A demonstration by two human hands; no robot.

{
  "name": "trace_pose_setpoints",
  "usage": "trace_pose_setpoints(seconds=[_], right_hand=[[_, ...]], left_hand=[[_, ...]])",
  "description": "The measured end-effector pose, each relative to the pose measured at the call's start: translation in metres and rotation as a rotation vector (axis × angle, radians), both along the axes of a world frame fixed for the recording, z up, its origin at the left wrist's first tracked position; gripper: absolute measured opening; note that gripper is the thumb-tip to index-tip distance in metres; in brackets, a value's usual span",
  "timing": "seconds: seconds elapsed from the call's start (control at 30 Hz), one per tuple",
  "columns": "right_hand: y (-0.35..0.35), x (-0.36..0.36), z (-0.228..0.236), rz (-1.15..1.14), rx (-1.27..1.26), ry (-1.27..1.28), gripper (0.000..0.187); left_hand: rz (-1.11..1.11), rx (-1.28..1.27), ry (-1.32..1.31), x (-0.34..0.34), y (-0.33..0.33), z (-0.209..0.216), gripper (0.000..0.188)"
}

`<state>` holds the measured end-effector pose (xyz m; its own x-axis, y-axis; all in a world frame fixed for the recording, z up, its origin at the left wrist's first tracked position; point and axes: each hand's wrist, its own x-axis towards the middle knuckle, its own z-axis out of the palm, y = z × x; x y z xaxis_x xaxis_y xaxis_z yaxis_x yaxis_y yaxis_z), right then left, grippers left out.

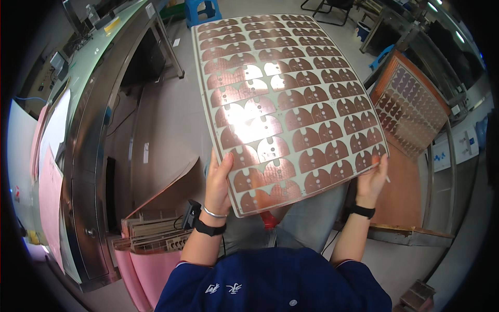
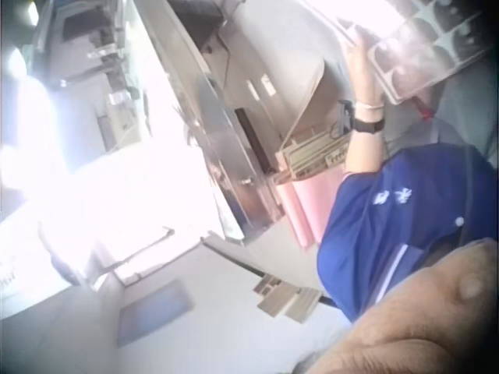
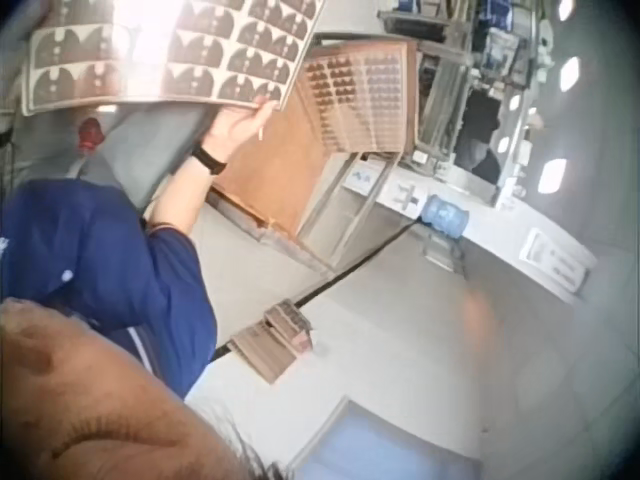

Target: Inspecting and peeling small antenna-like metallic stickers from a flexible backing sheet using a pick tool.

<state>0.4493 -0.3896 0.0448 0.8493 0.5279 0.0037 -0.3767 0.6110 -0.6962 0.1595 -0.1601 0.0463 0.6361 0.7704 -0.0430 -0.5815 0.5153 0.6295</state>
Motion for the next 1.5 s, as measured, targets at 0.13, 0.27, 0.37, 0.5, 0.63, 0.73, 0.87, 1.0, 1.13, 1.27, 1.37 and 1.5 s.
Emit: trace_pose_setpoints(seconds=[0.13,0.27,0.37,0.5,0.63,0.73,0.87,1.0,1.13,1.27,1.37,1.5], right_hand=[[-0.008,-0.006,0.019,-0.115,-0.114,-0.152,0.048],[-0.011,-0.02,0.027,-0.161,-0.235,-0.22,0.05],[-0.01,-0.029,0.032,-0.142,-0.27,-0.285,0.049],[-0.014,-0.036,0.038,-0.195,-0.363,-0.362,0.048],[-0.013,-0.038,0.042,-0.141,-0.364,-0.447,0.051],[-0.005,-0.039,0.043,-0.065,-0.318,-0.386,0.055],[-0.023,-0.01,0.022,0.234,-0.27,-0.183,0.061],[0.0,-0.001,0.037,0.307,-0.3,-0.194,0.05],[-0.009,0.022,0.015,0.097,-0.397,-0.233,0.037],[0.004,0.004,0.006,0.204,-0.177,-0.15,0.035],[0.021,-0.015,-0.001,0.198,0.032,-0.085,0.037],[0.047,-0.043,-0.016,0.128,0.093,-0.097,0.041]], left_hand=[[-0.038,-0.019,0.051,-0.011,0.014,-0.008,0.049],[-0.038,-0.046,0.063,-0.021,0.019,-0.021,0.051],[0.007,-0.032,0.063,-0.026,0.026,-0.035,0.053],[0.009,-0.092,0.066,-0.033,0.031,-0.049,0.053],[0.02,-0.142,0.058,-0.044,0.038,-0.061,0.05],[-0.014,-0.15,0.023,-0.051,0.04,-0.063,0.046],[0.009,-0.155,0.002,-0.054,0.039,-0.053,0.033],[-0.094,-0.094,-0.005,-0.06,0.045,-0.047,0.041],[-0.093,-0.083,0.031,-0.038,0.038,0.001,0.049],[0.017,0.176,0.175,-0.044,0.05,-0.051,0.065],[-0.023,-0.255,-0.332,-0.013,0.025,-0.039,0.069],[-0.114,-0.093,-0.282,0.021,-0.022,-0.02,0.057]])
